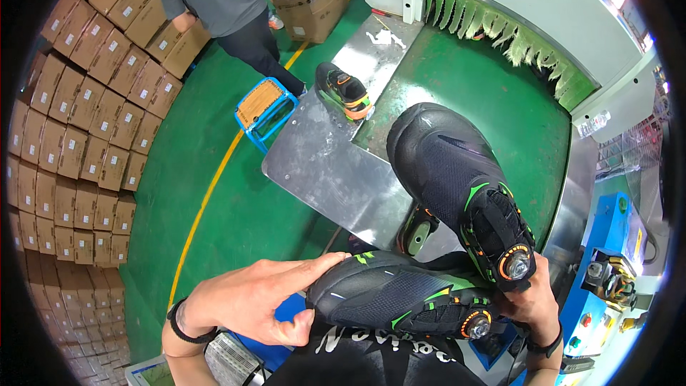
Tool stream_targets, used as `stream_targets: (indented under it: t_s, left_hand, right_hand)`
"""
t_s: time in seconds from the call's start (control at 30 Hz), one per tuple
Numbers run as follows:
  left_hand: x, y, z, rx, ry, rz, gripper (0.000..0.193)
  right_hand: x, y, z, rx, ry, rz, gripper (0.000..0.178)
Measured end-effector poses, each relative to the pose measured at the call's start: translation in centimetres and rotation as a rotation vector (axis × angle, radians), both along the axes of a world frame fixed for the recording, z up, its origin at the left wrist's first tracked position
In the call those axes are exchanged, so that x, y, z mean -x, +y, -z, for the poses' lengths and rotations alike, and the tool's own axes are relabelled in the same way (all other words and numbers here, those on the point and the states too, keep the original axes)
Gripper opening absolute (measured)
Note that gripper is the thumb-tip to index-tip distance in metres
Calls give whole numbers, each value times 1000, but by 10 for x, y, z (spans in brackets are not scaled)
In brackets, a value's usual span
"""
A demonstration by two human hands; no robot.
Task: Operate a shoe lasting or sole attaching machine to assemble athletic shoes.
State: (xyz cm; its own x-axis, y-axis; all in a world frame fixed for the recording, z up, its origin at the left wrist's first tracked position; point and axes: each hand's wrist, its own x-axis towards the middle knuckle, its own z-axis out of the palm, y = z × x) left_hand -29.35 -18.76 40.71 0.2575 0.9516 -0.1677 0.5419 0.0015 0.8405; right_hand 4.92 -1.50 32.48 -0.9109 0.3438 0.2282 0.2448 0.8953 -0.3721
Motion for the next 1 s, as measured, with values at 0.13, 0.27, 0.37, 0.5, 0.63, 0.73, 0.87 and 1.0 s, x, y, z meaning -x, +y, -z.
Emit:
stream_targets:
  t_s: [0.13, 0.27, 0.37, 0.5, 0.63, 0.73, 0.87, 1.0]
  left_hand:
    - [2, -8, 0, 32, -27, -34, 71]
    - [0, -15, 4, 16, -111, -89, 64]
    - [-2, -19, 5, -10, -116, -105, 62]
    - [-3, -23, 2, 8, -123, -136, 60]
    - [-4, -24, 0, 15, -87, -157, 57]
    - [-5, -23, 1, -1, -90, -170, 56]
    - [-4, -22, 3, -49, -103, -175, 55]
    - [1, -20, 5, -23, -100, -151, 54]
  right_hand:
    - [0, 0, 1, 40, -9, -17, 41]
    - [1, -2, 3, -16, -23, -43, 37]
    - [1, -2, 4, -43, -5, -55, 39]
    - [0, -2, 6, -30, 24, -36, 41]
    - [-3, -3, 4, 9, 18, -44, 47]
    - [-3, -3, 0, 55, -22, -10, 48]
    - [-1, -1, -3, -86, -11, -15, 49]
    - [0, 0, 0, -7, 5, 1, 49]
